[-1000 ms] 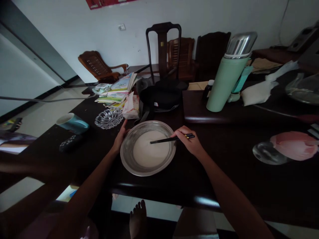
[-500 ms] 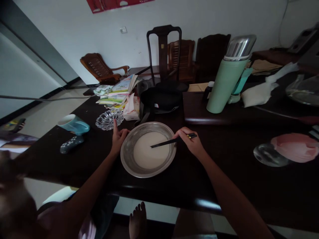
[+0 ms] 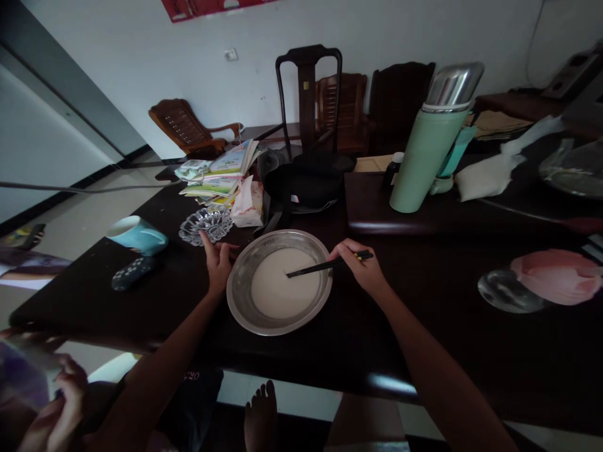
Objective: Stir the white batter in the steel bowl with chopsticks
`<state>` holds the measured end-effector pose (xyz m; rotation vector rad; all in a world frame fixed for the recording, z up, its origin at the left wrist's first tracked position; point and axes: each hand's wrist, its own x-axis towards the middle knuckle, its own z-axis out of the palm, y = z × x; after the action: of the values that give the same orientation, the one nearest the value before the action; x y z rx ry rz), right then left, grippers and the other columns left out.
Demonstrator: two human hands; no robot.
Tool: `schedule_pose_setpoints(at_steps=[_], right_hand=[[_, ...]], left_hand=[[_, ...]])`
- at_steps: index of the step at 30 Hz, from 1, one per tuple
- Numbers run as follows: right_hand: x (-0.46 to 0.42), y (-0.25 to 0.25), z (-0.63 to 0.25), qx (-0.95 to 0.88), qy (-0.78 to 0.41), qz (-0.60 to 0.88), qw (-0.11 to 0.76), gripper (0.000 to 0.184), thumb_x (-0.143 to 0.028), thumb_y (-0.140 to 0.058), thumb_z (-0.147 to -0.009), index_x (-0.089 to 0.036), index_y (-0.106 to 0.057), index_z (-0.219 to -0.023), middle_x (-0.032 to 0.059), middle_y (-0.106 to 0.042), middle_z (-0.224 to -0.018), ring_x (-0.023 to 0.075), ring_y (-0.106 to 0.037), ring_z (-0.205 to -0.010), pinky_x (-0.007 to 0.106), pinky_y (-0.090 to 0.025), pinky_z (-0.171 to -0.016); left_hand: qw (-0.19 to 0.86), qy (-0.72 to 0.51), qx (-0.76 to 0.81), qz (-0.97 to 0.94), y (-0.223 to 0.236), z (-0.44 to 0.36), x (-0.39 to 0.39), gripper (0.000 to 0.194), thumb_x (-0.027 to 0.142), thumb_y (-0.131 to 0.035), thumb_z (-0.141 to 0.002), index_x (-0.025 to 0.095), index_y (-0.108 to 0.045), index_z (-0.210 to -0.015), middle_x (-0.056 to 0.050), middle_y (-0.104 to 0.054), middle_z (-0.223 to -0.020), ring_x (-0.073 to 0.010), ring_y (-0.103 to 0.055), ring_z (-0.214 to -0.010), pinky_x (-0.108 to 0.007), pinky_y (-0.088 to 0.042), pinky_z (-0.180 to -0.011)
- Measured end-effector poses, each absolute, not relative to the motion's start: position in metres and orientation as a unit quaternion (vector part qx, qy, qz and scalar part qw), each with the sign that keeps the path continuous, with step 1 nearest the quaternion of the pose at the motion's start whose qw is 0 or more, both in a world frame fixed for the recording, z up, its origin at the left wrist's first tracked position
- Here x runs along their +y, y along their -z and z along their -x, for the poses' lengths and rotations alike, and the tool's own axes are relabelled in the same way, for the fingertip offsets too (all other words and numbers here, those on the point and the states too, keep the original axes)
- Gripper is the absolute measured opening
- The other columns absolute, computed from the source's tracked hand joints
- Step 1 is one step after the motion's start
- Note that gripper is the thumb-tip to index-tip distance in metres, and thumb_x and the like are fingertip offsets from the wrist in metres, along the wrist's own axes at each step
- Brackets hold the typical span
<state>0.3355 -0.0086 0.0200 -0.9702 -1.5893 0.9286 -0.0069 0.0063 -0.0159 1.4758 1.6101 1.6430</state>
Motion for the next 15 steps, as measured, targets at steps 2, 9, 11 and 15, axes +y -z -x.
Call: schedule_pose_setpoints(at_steps=[2, 9, 11, 15], right_hand=[[-0.011, -0.021, -0.332, -0.683, -0.387, 0.387, 0.483, 0.039, -0.047, -0.051, -0.094, -0.022, -0.074, -0.074, 0.0028, -0.071, -0.073, 0.0185, -0.066, -0.073, 0.031, -0.049, -0.07], [-0.007, -0.022, -0.338, -0.65, -0.378, 0.406, 0.52, 0.038, -0.051, -0.055, -0.091, -0.022, -0.071, -0.073, 0.0027, -0.072, -0.072, 0.0191, -0.067, -0.071, 0.032, -0.051, -0.069], [-0.006, -0.021, -0.339, -0.617, -0.401, 0.407, 0.541, 0.039, -0.054, -0.055, -0.09, -0.021, -0.068, -0.072, 0.0018, -0.07, -0.064, 0.0186, -0.066, -0.064, 0.031, -0.051, -0.064], [-0.01, -0.023, -0.333, -0.659, -0.411, 0.382, 0.5, 0.042, -0.054, -0.053, -0.092, -0.022, -0.07, -0.072, 0.0025, -0.07, -0.068, 0.0187, -0.067, -0.068, 0.032, -0.052, -0.068]], left_hand=[[0.216, -0.571, 0.575, -0.545, 0.014, 0.007, 0.007, 0.074, 0.054, -0.05, -0.091, 0.021, -0.026, -0.153, 0.002, -0.059, -0.075, -0.0145, -0.05, -0.061, -0.027, -0.042, -0.063], [0.261, -0.525, 0.548, -0.596, 0.005, 0.005, 0.007, 0.051, 0.06, -0.048, -0.089, 0.018, -0.073, -0.102, -0.002, -0.059, -0.072, -0.0178, -0.05, -0.068, -0.03, -0.042, -0.066], [0.265, -0.524, 0.55, -0.593, 0.004, 0.004, 0.007, 0.05, 0.06, -0.049, -0.089, 0.018, -0.074, -0.099, -0.003, -0.062, -0.075, -0.0187, -0.052, -0.071, -0.03, -0.043, -0.068], [0.279, -0.516, 0.554, -0.591, 0.007, 0.005, 0.008, 0.049, 0.059, -0.048, -0.089, 0.019, -0.073, -0.098, -0.003, -0.066, -0.08, -0.02, -0.056, -0.075, -0.032, -0.045, -0.072]])
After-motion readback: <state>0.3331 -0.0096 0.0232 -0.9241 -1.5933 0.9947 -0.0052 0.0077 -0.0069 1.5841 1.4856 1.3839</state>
